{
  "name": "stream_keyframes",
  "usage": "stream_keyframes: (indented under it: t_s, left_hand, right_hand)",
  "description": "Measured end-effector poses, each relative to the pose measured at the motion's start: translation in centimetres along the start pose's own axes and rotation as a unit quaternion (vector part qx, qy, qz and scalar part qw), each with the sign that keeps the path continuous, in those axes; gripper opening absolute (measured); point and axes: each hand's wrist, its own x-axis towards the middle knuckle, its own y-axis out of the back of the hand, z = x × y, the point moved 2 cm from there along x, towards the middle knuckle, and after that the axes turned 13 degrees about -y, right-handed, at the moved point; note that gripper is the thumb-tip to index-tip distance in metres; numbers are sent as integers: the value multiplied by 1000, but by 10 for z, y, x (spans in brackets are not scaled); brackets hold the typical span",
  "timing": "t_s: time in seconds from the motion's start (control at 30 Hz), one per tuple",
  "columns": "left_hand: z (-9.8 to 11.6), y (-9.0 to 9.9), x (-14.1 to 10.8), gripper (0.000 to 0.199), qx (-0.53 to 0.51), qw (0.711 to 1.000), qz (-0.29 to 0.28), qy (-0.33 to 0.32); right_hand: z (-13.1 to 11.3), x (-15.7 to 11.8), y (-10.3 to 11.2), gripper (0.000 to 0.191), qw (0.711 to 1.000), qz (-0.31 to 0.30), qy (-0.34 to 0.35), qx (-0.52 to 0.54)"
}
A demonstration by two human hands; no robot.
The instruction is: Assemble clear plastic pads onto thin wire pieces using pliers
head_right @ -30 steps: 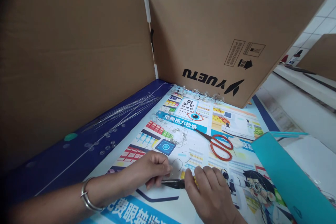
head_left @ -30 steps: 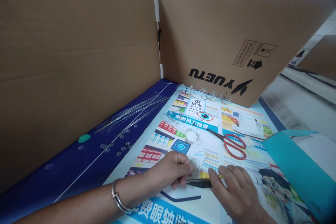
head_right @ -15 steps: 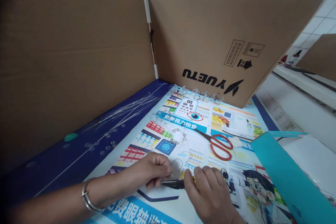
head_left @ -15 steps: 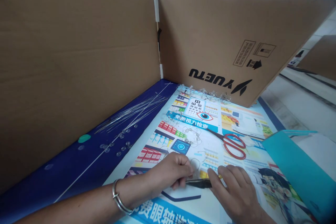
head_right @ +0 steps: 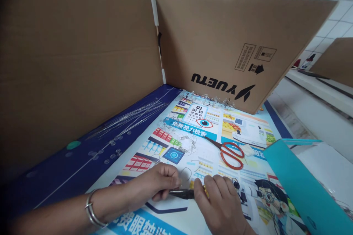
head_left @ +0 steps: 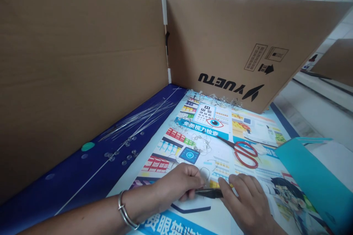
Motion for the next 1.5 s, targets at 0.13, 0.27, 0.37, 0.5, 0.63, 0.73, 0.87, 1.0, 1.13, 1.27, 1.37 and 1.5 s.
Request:
stream_keyframes:
  t_s: [0.13, 0.27, 0.37, 0.5, 0.63, 0.73, 0.87, 1.0, 1.13, 1.27, 1.37, 1.5]
  left_hand:
    - [-2, -1, 0, 23, -28, 999, 17, 4]
    - [-2, -2, -1, 22, -48, 999, 9, 19]
    - [0, -3, -2, 21, -64, 998, 5, 18]
    - [1, -3, -2, 23, -76, 997, -4, 13]
    - [-1, -3, -1, 25, -66, 998, -6, 14]
    - [-2, -4, -1, 26, -51, 999, -1, 0]
    - [-2, -4, -2, 29, -16, 1000, 10, -15]
    - [3, -5, -3, 31, 28, 999, 22, -37]
    - [8, -5, -3, 29, 61, 996, 31, -51]
    - [6, -4, -1, 29, 50, 998, 15, -42]
    - [4, -3, 1, 30, 53, 997, 11, -51]
    - [2, -1, 3, 31, 58, 997, 8, -49]
  right_hand:
    - [0, 0, -1, 22, 1000, 12, -2, 1]
    - [-1, 0, 2, 22, 1000, 20, -4, 3]
    - [-2, 1, 3, 21, 1000, 18, 0, 2]
    - [-1, -1, 1, 22, 1000, 13, 3, 8]
    - [1, -4, -1, 24, 1000, -8, 7, 15]
    - [2, -3, 0, 24, 1000, -24, 14, 13]
    - [2, 0, 2, 22, 999, -30, 19, 14]
    - [1, 3, 2, 20, 999, -46, 9, 5]
    - [-1, 4, 1, 18, 998, -57, 4, -1]
    - [-2, 5, 1, 17, 999, -40, 8, -12]
    - [-2, 5, 3, 19, 999, -25, 16, -15]
    - [-4, 5, 6, 20, 1000, 1, 22, -21]
